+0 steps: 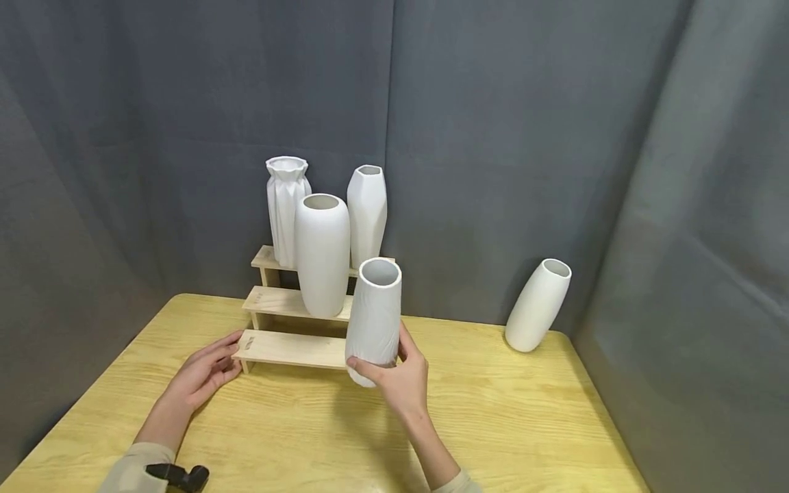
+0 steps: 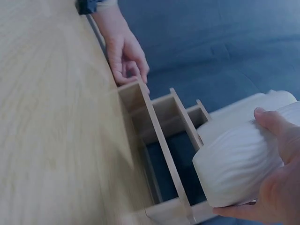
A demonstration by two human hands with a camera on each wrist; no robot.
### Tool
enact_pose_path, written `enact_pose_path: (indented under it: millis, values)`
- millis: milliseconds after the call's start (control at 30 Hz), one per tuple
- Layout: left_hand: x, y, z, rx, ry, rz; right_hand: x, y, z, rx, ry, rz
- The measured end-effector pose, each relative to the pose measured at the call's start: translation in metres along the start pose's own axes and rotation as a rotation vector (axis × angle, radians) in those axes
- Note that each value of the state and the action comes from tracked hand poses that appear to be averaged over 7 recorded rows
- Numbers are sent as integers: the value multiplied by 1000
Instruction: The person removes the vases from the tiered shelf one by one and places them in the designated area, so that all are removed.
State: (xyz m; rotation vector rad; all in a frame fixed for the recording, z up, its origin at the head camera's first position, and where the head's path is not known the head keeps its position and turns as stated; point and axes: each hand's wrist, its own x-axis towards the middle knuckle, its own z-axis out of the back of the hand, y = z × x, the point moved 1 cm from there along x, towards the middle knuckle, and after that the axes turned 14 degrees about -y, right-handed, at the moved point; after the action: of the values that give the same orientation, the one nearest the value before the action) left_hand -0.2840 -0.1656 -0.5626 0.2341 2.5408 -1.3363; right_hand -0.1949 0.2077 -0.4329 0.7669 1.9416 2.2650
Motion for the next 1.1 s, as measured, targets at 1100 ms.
enact_pose_path:
  millis: [1100]
  values:
    - [-4, -3, -1, -47, 17, 7, 56, -5, 77, -7, -377, -52]
